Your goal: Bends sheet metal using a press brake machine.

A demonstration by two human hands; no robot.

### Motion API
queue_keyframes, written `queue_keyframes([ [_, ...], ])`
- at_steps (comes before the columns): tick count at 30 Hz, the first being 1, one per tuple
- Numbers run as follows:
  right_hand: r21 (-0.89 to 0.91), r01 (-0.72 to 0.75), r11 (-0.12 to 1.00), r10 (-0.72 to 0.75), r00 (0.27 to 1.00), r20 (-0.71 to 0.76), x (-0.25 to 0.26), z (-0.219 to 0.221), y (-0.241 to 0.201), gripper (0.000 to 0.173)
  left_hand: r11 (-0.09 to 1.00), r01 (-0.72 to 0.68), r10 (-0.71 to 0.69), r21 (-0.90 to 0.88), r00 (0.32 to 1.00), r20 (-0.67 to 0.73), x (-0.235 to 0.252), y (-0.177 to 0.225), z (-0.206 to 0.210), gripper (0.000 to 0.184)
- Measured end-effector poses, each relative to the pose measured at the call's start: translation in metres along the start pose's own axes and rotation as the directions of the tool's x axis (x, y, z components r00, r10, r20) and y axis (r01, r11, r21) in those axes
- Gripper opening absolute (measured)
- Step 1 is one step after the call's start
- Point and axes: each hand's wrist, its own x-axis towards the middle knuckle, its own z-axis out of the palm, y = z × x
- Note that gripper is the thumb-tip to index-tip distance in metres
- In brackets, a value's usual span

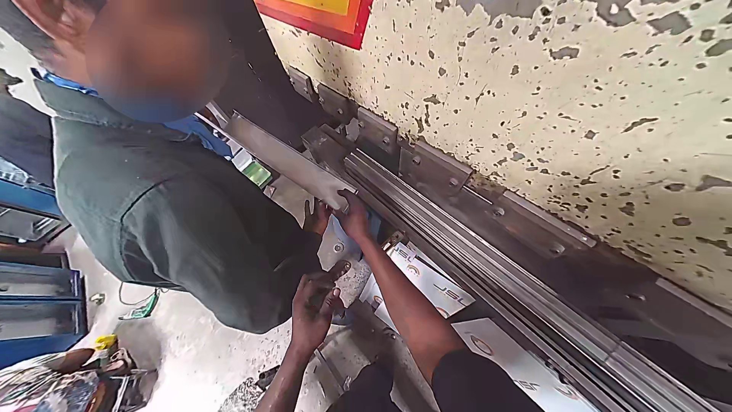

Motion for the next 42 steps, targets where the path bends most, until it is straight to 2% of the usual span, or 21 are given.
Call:
queue_keyframes([
  [2,0.115,-0.049,0.992,0.047,0.999,0.02,-0.042,-0.042,-0.024,0.068,0.998,0.015,-0.015,-0.059,1.0,-0.009,-0.002,0.004,-0.002,0.02],
  [3,0.33,-0.078,0.941,0.073,0.997,0.026,-0.067,-0.067,-0.036,0.057,0.997,0.039,-0.04,-0.069,0.999,-0.012,-0.006,0.006,-0.003,0.024],
  [4,0.607,-0.11,0.787,0.092,0.994,0.061,-0.095,-0.093,-0.049,0.038,0.994,0.083,-0.084,-0.065,0.996,-0.019,-0.014,0.008,-0.005,0.028],
  [5,0.803,-0.153,0.576,0.07,0.988,0.138,-0.118,-0.119,-0.061,0.039,0.99,0.131,-0.133,-0.055,0.991,-0.03,-0.024,0.009,-0.007,0.031],
  [6,0.889,-0.174,0.424,0.048,0.984,0.17,-0.137,-0.143,-0.071,0.046,0.982,0.181,-0.183,-0.062,0.982,-0.038,-0.034,0.01,-0.007,0.034],
  [7,0.913,-0.152,0.378,-0.019,0.985,0.172,-0.153,-0.163,-0.074,0.047,0.967,0.236,-0.24,-0.093,0.97,-0.037,-0.049,0.011,-0.006,0.038],
  [8,0.909,-0.117,0.401,-0.086,0.983,0.164,-0.164,-0.181,-0.071,0.045,0.946,0.291,-0.298,-0.142,0.954,-0.03,-0.063,0.011,-0.003,0.042],
  [9,0.871,-0.098,0.481,-0.11,0.979,0.171,-0.172,-0.195,-0.066,0.044,0.913,0.352,-0.363,-0.206,0.932,-0.016,-0.078,0.01,0.001,0.048],
  [12,0.65,-0.201,0.733,0.06,0.971,0.232,-0.207,-0.221,-0.055,0.04,0.822,0.476,-0.489,-0.313,0.871,0.039,-0.128,0.011,0.02,0.059],
  [16,0.413,-0.346,0.842,0.245,0.929,0.278,-0.255,-0.242,-0.051,0.031,0.803,0.473,-0.54,-0.362,0.834,-0.11,-0.162,0.022,0.039,0.073],
  [18,0.345,-0.365,0.865,0.279,0.92,0.275,-0.274,-0.25,-0.05,0.028,0.774,0.475,-0.598,-0.419,0.766,-0.234,-0.17,0.015,0.042,0.075],
  [20,0.294,-0.369,0.882,0.284,0.913,0.293,-0.293,-0.254,-0.053,0.027,0.751,0.467,-0.652,-0.468,0.639,-0.408,-0.181,0.004,0.035,0.076],
  [22,0.261,-0.366,0.893,0.28,0.907,0.315,-0.307,-0.258,-0.056,0.028,0.792,0.404,-0.61,-0.457,0.537,-0.583,-0.194,-0.006,0.019,0.084],
  [25,0.239,-0.382,0.892,0.285,0.889,0.358,-0.32,-0.259,-0.057,0.03,0.889,0.269,-0.457,-0.37,0.499,-0.736,-0.225,-0.017,-0.013,0.078],
  [27,0.239,-0.402,0.884,0.292,0.873,0.39,-0.317,-0.255,-0.058,0.034,0.898,0.187,-0.438,-0.399,0.475,-0.763,-0.244,-0.027,-0.032,0.067],
  [31,0.356,-0.406,0.842,0.281,0.892,0.354,-0.275,-0.22,-0.066,0.046,0.877,0.051,-0.459,-0.478,0.385,-0.801,-0.255,-0.015,-0.06,0.069],
  [33,0.434,-0.454,0.778,0.317,0.88,0.354,-0.253,-0.196,-0.07,0.06,0.868,0.12,-0.495,-0.481,0.257,-0.83,-0.265,-0.005,-0.072,0.072],
  [35,0.468,-0.486,0.738,0.31,0.861,0.404,-0.236,-0.172,-0.08,0.073,0.835,0.33,-0.504,-0.441,0.137,-0.853,-0.276,0.009,-0.086,0.078],
  [36,0.501,-0.501,0.705,0.299,0.852,0.431,-0.23,-0.161,-0.087,0.074,0.799,0.434,-0.505,-0.416,0.11,-0.856,-0.285,0.013,-0.092,0.081],
  [38,0.595,-0.514,0.617,0.223,0.84,0.495,-0.214,-0.139,-0.098,0.073,0.795,0.444,-0.517,-0.413,0.14,-0.844,-0.3,0.02,-0.103,0.081],
  [42,0.737,-0.455,0.5,-0.012,0.848,0.531,-0.221,-0.124,-0.12,0.081,0.846,0.228,-0.531,-0.482,0.272,-0.803,-0.326,0.035,-0.117,0.071],
])
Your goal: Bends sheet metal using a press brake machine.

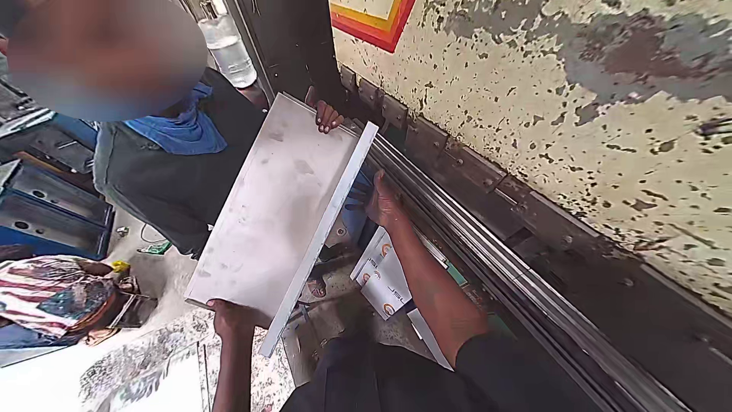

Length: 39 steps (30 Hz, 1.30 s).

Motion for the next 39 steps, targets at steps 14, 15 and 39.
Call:
queue_keyframes([
  [14,0.177,0.194,0.965,-0.052,0.803,-0.594,-0.282,-0.134,-0.01,0.065,0.866,-0.005,-0.159,0.5,0.945,0.285,0.004,-0.002,-0.013,0.056],
  [15,0.165,0.186,0.969,-0.032,0.753,-0.658,-0.311,-0.145,-0.004,0.054,0.819,-0.045,-0.174,0.572,0.93,0.323,0.003,-0.002,0.004,0.057],
  [39,-0.045,0.198,0.979,-0.107,0.318,-0.942,-0.469,-0.127,0.077,0.021,0.705,-0.136,-0.671,0.696,-0.446,0.592,-0.019,-0.065,0.464,0.116],
])
